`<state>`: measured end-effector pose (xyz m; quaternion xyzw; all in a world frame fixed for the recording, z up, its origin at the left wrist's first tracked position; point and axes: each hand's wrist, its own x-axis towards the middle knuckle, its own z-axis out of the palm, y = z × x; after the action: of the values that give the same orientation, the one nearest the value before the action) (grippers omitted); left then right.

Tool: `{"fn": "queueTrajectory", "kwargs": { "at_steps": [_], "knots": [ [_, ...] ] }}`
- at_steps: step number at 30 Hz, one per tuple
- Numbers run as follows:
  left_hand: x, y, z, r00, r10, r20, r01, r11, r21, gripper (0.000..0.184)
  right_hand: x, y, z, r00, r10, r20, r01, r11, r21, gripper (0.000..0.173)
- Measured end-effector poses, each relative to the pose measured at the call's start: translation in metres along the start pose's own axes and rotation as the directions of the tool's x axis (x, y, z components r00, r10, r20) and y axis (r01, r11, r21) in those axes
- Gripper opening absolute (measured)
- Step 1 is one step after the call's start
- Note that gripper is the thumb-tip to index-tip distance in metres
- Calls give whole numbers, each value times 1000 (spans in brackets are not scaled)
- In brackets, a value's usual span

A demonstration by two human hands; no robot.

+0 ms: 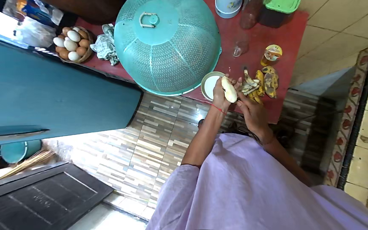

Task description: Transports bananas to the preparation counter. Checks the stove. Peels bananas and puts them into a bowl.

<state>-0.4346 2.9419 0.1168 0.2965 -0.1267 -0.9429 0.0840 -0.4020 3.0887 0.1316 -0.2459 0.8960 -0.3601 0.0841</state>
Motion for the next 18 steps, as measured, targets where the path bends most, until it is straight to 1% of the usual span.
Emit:
{"fn": "queueTrajectory", "kwargs": {
  "at_steps": [8,10,13,18],
  "knots": [
    [-3,-2,2,999,-51,0,51,998,39,29,6,3,1,1000,-30,-10,30,1000,-3,43],
    [-1,2,2,998,-59,-8,59,998,29,35,6,6,0,998,-59,-11,59,998,-3,44],
    [3,7,0,998,-63,-16,64,997,31,37,4,10,0,998,-61,-4,61,998,1,42],
    [1,-1,-3,996,-82,-23,84,994,68,31,7,11,1,999,-48,-11,48,998,-35,43]
  ]
}}
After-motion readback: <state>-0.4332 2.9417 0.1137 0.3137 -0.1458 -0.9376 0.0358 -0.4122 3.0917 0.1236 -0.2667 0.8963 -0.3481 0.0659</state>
